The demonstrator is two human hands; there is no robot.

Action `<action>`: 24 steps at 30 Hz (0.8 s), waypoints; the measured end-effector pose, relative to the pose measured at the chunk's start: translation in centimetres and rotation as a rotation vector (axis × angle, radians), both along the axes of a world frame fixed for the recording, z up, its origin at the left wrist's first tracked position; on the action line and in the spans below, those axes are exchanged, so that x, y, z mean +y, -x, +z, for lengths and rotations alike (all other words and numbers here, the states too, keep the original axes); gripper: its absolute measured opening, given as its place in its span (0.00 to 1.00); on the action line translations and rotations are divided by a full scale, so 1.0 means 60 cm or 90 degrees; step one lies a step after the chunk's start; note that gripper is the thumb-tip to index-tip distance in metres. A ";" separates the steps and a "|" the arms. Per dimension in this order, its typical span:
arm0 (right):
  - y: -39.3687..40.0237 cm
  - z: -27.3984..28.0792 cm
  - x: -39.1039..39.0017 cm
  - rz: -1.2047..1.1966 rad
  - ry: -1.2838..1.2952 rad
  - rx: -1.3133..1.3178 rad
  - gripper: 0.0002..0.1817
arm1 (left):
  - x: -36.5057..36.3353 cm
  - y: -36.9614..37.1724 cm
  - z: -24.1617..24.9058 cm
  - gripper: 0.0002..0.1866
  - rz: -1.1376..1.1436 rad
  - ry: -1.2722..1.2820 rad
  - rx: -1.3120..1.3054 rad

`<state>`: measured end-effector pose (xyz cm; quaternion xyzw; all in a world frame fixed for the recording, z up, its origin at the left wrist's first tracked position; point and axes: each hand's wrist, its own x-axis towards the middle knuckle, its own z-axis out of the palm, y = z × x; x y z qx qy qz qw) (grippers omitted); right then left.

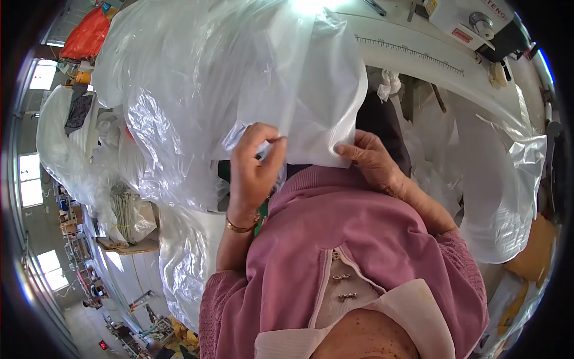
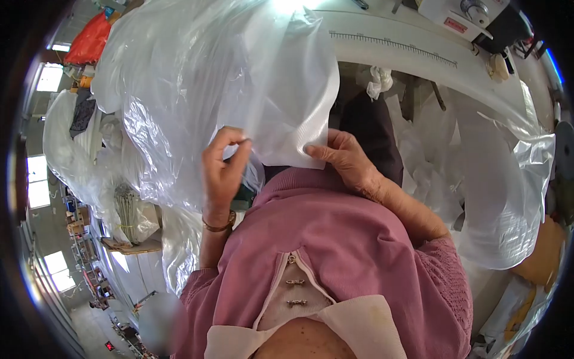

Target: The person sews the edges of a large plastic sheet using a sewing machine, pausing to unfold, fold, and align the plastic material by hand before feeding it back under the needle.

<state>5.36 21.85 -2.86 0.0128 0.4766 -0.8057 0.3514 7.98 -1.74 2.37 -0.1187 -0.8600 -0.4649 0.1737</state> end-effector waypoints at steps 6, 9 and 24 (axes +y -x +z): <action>-0.010 0.097 0.032 0.107 -0.055 0.247 0.23 | -0.023 -0.013 -0.004 0.14 -0.082 -0.533 -0.358; -0.011 0.062 0.012 0.050 -0.024 0.117 0.25 | -0.017 -0.017 0.010 0.20 -0.116 -0.624 -0.418; -0.060 0.115 0.057 -0.005 -0.369 0.445 0.12 | -0.012 -0.067 0.036 0.10 -0.027 -0.343 -0.353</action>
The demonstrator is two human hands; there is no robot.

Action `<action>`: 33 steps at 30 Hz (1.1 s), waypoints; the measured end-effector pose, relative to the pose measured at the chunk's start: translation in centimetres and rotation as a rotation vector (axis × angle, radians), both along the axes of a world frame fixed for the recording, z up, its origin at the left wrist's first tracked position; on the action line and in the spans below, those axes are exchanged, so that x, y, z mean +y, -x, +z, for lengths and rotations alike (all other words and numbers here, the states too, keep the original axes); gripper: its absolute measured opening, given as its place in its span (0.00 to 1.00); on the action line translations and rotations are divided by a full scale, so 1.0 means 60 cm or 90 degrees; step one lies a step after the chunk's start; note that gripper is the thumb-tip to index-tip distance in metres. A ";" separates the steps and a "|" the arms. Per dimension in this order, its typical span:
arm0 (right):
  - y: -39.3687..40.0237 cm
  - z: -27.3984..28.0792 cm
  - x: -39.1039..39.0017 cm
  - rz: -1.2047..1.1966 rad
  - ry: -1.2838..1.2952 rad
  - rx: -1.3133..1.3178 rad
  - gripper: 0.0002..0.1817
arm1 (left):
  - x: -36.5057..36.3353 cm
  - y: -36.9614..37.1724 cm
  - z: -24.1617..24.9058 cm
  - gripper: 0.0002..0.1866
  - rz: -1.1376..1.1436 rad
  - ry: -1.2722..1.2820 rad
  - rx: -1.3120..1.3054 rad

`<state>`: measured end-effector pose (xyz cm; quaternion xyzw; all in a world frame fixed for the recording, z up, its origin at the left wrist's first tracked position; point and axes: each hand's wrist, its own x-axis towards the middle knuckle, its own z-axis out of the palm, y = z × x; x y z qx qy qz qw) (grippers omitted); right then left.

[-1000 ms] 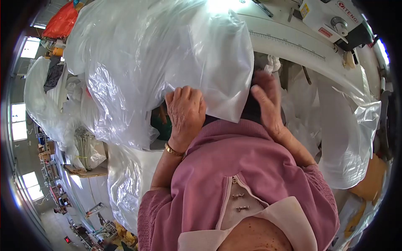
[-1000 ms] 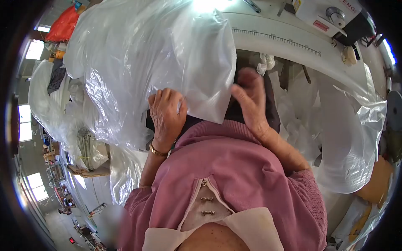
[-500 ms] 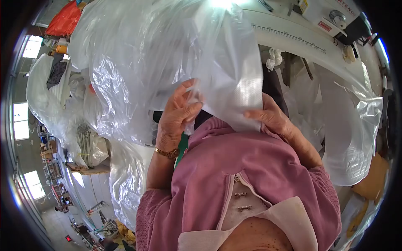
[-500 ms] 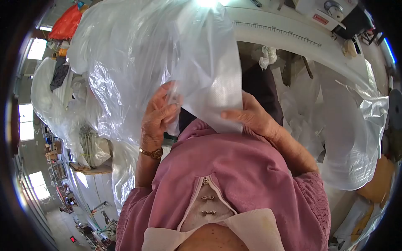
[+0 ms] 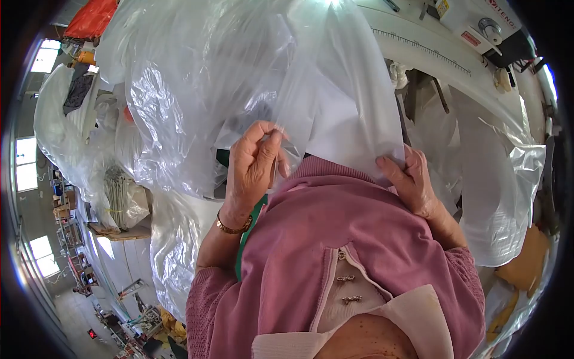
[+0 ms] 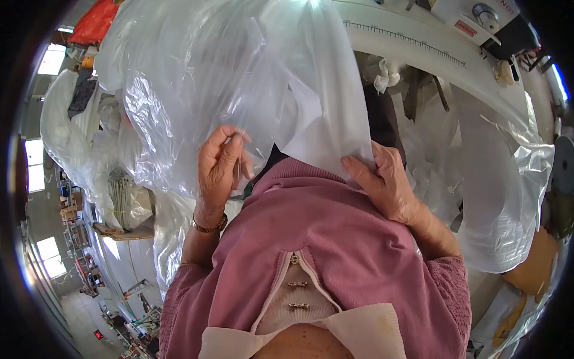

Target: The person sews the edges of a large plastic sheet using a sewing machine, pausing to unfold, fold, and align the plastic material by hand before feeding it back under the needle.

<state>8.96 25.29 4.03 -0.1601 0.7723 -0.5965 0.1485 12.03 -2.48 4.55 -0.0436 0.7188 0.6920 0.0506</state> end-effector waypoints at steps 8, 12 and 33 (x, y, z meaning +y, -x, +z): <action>0.002 -0.001 -0.028 0.018 -0.053 0.100 0.07 | 0.023 -0.001 0.052 0.06 0.011 0.270 0.320; 0.010 0.006 -0.060 0.149 0.014 -0.089 0.07 | 0.053 -0.017 0.068 0.04 -0.086 0.264 0.189; 0.030 -0.004 -0.091 0.329 0.331 -0.439 0.15 | 0.066 -0.050 0.063 0.09 -0.286 0.756 0.422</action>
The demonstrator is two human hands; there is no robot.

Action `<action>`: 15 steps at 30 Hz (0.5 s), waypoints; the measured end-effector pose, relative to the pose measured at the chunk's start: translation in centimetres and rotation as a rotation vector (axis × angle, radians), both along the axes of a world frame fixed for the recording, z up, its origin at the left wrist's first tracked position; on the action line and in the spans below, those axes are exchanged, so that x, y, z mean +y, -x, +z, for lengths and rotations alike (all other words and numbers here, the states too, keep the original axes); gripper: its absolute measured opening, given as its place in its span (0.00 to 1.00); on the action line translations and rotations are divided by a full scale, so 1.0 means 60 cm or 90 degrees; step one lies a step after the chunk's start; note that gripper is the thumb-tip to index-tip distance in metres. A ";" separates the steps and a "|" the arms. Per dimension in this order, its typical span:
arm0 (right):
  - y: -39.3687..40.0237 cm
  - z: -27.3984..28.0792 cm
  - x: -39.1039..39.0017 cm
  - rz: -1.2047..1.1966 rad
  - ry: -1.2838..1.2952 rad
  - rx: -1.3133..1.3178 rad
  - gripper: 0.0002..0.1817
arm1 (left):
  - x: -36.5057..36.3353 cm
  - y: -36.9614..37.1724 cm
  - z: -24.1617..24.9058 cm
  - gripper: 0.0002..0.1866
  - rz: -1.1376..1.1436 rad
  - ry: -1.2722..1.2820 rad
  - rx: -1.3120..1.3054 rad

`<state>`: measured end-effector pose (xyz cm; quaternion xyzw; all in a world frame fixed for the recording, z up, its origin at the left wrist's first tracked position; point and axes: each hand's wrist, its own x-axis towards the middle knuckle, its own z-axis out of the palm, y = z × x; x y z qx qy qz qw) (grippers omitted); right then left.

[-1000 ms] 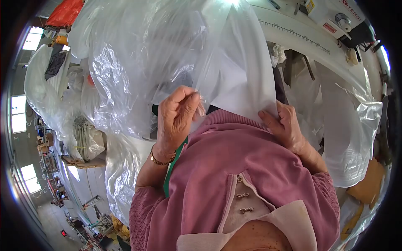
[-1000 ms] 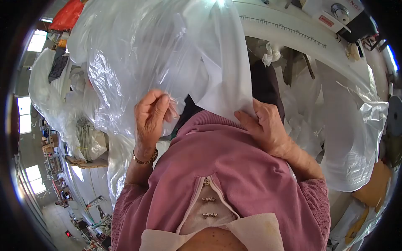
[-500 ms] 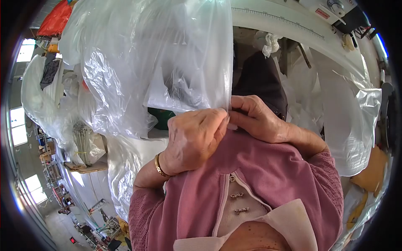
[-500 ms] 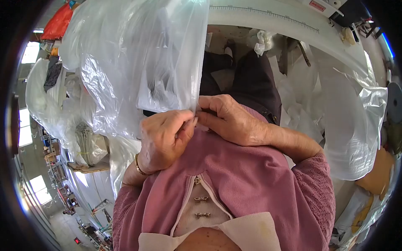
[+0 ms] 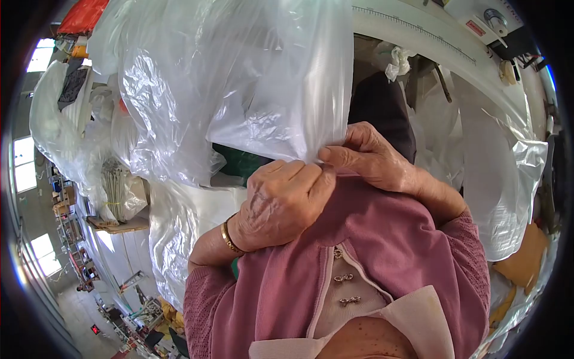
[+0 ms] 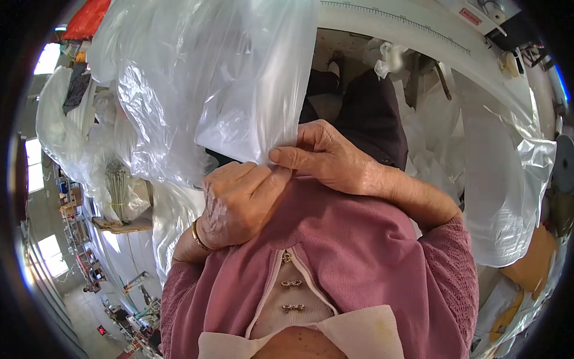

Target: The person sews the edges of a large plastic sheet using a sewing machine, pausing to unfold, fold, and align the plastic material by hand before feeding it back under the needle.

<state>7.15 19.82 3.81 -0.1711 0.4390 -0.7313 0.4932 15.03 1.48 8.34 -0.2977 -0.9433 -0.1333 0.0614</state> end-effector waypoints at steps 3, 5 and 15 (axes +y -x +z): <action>0.003 0.009 -0.006 -0.051 -0.060 0.121 0.12 | -0.011 0.001 -0.010 0.21 -0.053 -0.228 0.169; 0.003 0.041 -0.015 -0.093 -0.039 0.128 0.10 | -0.040 0.003 -0.053 0.37 -0.040 -0.339 0.315; 0.027 0.079 -0.065 -0.122 0.174 0.030 0.09 | -0.019 0.073 -0.162 0.32 0.199 -0.584 -0.005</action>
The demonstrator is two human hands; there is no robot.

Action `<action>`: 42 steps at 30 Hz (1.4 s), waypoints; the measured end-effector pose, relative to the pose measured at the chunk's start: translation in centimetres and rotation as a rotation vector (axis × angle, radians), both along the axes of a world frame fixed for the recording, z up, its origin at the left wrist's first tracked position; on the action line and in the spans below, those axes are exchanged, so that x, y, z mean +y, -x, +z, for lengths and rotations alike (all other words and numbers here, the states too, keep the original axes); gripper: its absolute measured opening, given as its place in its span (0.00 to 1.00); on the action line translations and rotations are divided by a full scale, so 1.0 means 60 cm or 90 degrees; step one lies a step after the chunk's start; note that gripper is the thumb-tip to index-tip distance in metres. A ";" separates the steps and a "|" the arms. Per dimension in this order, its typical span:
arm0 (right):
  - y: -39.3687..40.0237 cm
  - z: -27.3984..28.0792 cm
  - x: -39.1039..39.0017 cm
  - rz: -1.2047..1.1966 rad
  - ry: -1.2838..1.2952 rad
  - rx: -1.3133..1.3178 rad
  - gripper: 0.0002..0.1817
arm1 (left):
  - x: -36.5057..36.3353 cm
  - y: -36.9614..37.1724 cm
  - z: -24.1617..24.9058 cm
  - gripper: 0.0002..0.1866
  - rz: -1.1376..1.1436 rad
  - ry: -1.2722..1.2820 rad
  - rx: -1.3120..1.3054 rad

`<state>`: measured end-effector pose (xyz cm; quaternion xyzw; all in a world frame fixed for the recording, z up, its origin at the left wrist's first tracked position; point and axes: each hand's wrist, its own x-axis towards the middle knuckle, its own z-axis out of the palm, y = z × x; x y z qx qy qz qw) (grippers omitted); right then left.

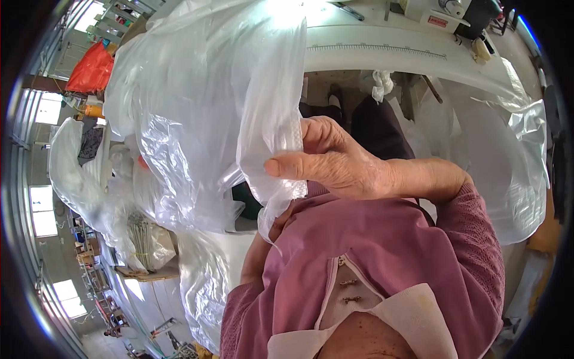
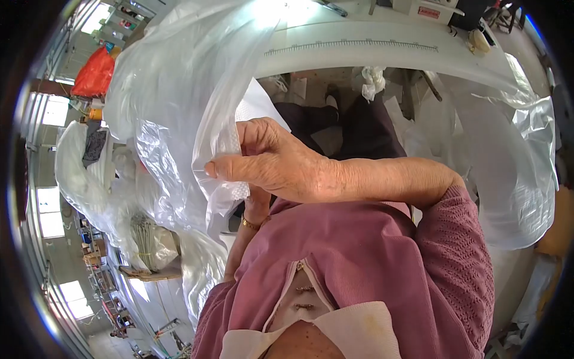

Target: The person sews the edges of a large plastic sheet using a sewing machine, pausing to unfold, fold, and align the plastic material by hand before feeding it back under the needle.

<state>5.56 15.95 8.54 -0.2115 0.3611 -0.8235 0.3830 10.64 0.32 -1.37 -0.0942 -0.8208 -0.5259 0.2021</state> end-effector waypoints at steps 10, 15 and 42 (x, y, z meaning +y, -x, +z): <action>-0.015 -0.105 -0.019 0.051 -0.085 -0.152 0.13 | -0.278 0.028 0.084 0.18 0.537 0.533 0.419; -0.029 -0.136 -0.038 0.100 -0.100 -0.313 0.15 | -0.245 -0.085 0.022 0.21 0.518 0.543 0.353; -0.071 -0.089 -0.036 0.040 -0.269 -0.094 0.08 | 0.006 -0.081 0.118 0.34 0.018 -0.936 -0.549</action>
